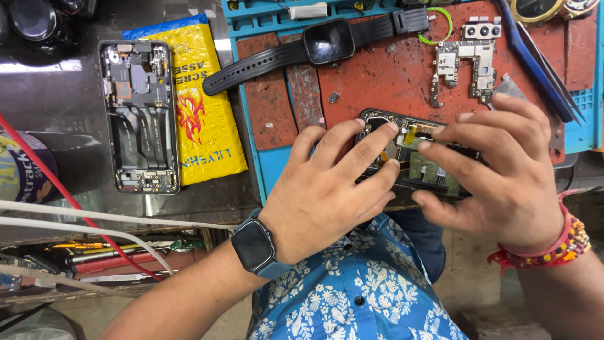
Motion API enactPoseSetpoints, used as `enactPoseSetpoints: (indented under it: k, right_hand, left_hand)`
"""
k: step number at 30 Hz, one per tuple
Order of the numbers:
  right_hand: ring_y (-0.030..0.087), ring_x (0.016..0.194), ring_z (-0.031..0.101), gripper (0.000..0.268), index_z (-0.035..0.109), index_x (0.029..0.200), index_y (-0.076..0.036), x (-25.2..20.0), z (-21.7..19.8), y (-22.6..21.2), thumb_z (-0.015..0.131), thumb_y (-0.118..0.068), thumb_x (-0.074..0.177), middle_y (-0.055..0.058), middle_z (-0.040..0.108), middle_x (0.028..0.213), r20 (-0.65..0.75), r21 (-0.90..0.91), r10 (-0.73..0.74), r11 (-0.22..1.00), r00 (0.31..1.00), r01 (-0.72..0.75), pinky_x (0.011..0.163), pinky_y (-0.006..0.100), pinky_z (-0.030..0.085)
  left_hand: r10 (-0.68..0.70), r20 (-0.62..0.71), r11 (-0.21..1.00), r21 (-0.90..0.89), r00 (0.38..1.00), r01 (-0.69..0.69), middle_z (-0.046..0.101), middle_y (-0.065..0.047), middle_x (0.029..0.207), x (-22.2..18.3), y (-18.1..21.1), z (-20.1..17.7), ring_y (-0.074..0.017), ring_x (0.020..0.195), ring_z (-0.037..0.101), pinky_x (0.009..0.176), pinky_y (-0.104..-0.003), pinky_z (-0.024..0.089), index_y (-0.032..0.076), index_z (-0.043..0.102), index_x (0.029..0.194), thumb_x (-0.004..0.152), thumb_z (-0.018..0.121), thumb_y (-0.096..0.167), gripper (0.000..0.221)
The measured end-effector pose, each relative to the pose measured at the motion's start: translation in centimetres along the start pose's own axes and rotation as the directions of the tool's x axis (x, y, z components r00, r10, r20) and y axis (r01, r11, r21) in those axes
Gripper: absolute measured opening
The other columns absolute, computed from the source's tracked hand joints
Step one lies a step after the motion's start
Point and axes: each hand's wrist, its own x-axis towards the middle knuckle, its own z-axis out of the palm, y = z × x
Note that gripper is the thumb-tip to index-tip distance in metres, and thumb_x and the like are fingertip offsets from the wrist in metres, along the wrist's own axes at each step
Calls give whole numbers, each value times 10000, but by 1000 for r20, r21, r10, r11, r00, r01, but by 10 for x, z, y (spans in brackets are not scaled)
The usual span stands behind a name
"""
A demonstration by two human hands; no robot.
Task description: The person works on the internal components of a disassembled mobile phone, using tweezers to manipulate small connectors and cables before closing the device and checking the screen functionality.
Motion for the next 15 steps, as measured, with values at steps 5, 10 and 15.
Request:
enactPoseSetpoints:
  k: [5, 10, 15]
  right_hand:
    - [310, 1220, 512, 604, 721, 1208, -96, 5, 1, 1, 847, -454, 739, 92, 606, 1242, 93, -1, 36, 999, 995, -36, 1154, 562, 383]
    - [318, 1228, 514, 651, 722, 1238, -104, 13, -1, -1, 841, -474, 717, 108, 589, 1234, 173, -42, 47, 998, 984, -40, 1160, 551, 386]
    - [290, 1184, 542, 624, 736, 1217, -120, 21, -8, -7, 814, -527, 751, 91, 599, 1193, 203, -183, 6, 983, 979, 32, 1132, 524, 396]
  left_hand:
    - [-3, -8, 1000, 2, 1000, 3, 510, -74, 1507, 0, 0, 0, -306, 1370, 482, 1110, -502, 398, 135, 664, 1247, 930, 775, 314, 381]
    - [-5, -19, 1000, -1, 1000, 4, 518, -77, 1490, -1, 0, 0, -304, 1367, 482, 1104, -499, 400, 131, 666, 1242, 931, 767, 310, 373]
    - [-5, -29, 1000, -3, 1000, 5, 520, -79, 1481, -1, 0, 0, -305, 1372, 479, 1111, -497, 402, 126, 665, 1242, 947, 756, 305, 356]
